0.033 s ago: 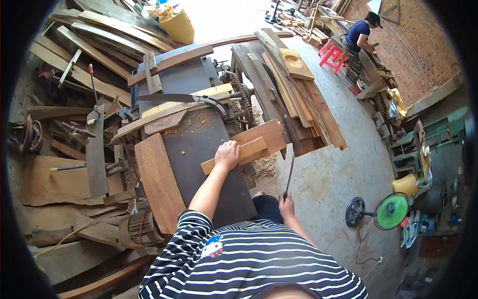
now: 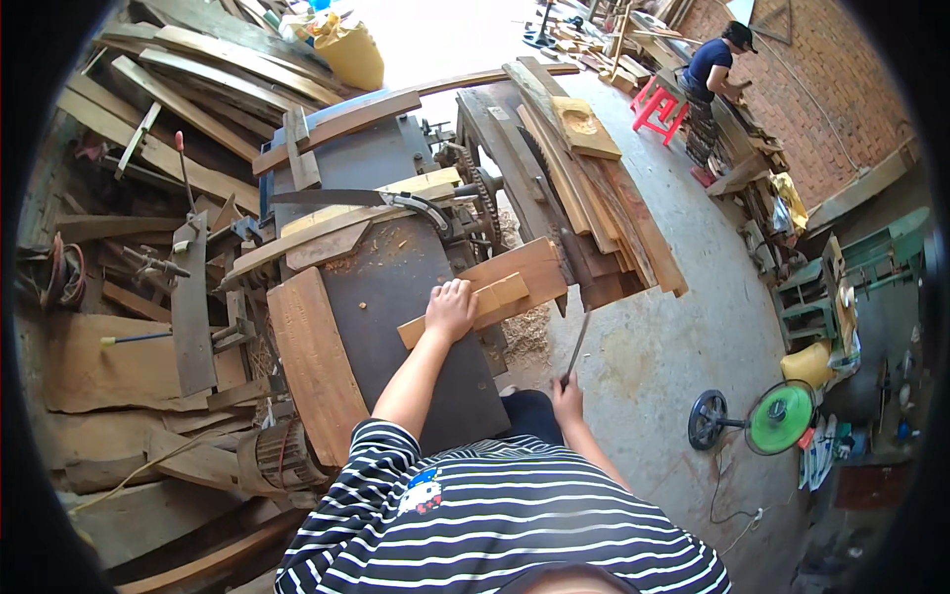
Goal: The person holds a wooden block against a larger piece of wood and uses a hand saw to cut a notch into it. They then reposition the saw and continue cutting until the piece is removed.
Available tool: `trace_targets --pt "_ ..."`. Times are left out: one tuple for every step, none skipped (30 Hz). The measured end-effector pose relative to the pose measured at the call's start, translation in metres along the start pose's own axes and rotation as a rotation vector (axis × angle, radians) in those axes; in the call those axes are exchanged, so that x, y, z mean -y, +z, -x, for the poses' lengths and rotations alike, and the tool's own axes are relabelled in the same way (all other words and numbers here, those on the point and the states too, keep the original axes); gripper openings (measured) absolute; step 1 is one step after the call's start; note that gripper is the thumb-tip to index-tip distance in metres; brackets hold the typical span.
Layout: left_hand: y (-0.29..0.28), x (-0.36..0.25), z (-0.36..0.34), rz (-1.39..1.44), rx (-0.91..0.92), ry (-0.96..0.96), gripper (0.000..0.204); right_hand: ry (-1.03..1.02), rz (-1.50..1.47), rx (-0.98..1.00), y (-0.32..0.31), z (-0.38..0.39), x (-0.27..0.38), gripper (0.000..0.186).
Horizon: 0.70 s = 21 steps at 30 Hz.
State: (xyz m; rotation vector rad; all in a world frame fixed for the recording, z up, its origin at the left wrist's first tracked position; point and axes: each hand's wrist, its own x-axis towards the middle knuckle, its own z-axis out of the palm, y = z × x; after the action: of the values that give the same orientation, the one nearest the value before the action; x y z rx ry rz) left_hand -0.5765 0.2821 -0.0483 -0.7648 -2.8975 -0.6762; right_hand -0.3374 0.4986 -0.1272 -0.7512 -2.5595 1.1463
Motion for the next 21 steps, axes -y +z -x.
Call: trace_targets --pt "-0.001 0.004 0.004 0.045 0.032 0.021 0.041 0.027 -0.126 -0.017 0.006 -0.015 0.020 0.016" --pt "-0.003 0.000 0.005 0.044 0.038 0.036 0.041 -0.017 -0.194 -0.027 0.013 -0.032 0.030 0.017" --pt "-0.007 -0.003 0.005 -0.016 0.004 0.109 0.047 -0.067 -0.264 -0.034 0.022 -0.050 0.039 0.020" --pt "-0.008 -0.009 0.003 -0.073 -0.031 0.186 0.053 -0.090 -0.297 -0.042 0.031 -0.066 0.043 0.021" --pt "-0.005 -0.012 0.003 -0.127 -0.032 0.196 0.063 -0.118 -0.331 -0.046 0.039 -0.081 0.047 0.023" --pt "0.000 -0.011 0.004 -0.135 -0.028 0.196 0.063 -0.114 -0.349 -0.028 0.045 -0.091 0.057 0.023" --pt "0.004 -0.010 0.007 -0.097 0.024 0.128 0.064 -0.106 -0.368 -0.011 0.048 -0.099 0.069 0.023" --pt "0.008 -0.007 0.008 -0.059 0.076 0.060 0.065 -0.098 -0.375 -0.012 0.050 -0.107 0.080 0.023" --pt "0.007 -0.008 0.009 -0.095 0.065 0.077 0.067 -0.064 -0.335 0.019 0.046 -0.111 0.093 0.023" --pt "0.008 -0.010 0.008 -0.095 0.077 0.089 0.067 -0.033 -0.294 0.045 0.044 -0.116 0.100 0.023" --pt "0.008 -0.011 0.008 -0.122 0.088 0.073 0.067 -0.068 -0.284 -0.020 0.043 -0.117 0.108 0.023" --pt "0.007 -0.014 0.006 -0.149 0.099 0.063 0.067 -0.101 -0.273 -0.091 0.046 -0.119 0.108 0.024" --pt "0.006 -0.016 0.003 -0.148 0.115 0.058 0.066 -0.164 -0.298 -0.134 0.046 -0.125 0.107 0.022" --pt "0.006 -0.020 0.002 -0.146 0.128 0.079 0.066 -0.146 -0.297 -0.151 0.046 -0.125 0.105 0.022" --pt "0.007 -0.021 0.003 -0.154 0.106 0.063 0.065 -0.103 -0.298 -0.127 0.047 -0.124 0.106 0.021" --pt "0.009 -0.022 0.002 -0.160 0.084 0.046 0.065 -0.059 -0.300 -0.103 0.048 -0.123 0.106 0.021" --pt "0.010 -0.021 -0.002 -0.174 0.057 0.056 0.064 -0.082 -0.282 -0.110 0.049 -0.125 0.106 0.015" --pt "0.012 -0.021 -0.002 -0.171 0.065 0.060 0.064 -0.073 -0.279 -0.113 0.048 -0.125 0.107 0.015" --pt "0.014 -0.021 -0.003 -0.176 0.058 0.066 0.063 -0.069 -0.291 -0.117 0.048 -0.125 0.109 0.014" --pt "0.015 -0.020 -0.002 -0.182 0.049 0.073 0.063 -0.065 -0.303 -0.121 0.047 -0.124 0.111 0.013" --pt "0.014 -0.021 -0.003 -0.176 0.013 0.088 0.063 -0.091 -0.287 -0.162 0.046 -0.124 0.110 0.011"
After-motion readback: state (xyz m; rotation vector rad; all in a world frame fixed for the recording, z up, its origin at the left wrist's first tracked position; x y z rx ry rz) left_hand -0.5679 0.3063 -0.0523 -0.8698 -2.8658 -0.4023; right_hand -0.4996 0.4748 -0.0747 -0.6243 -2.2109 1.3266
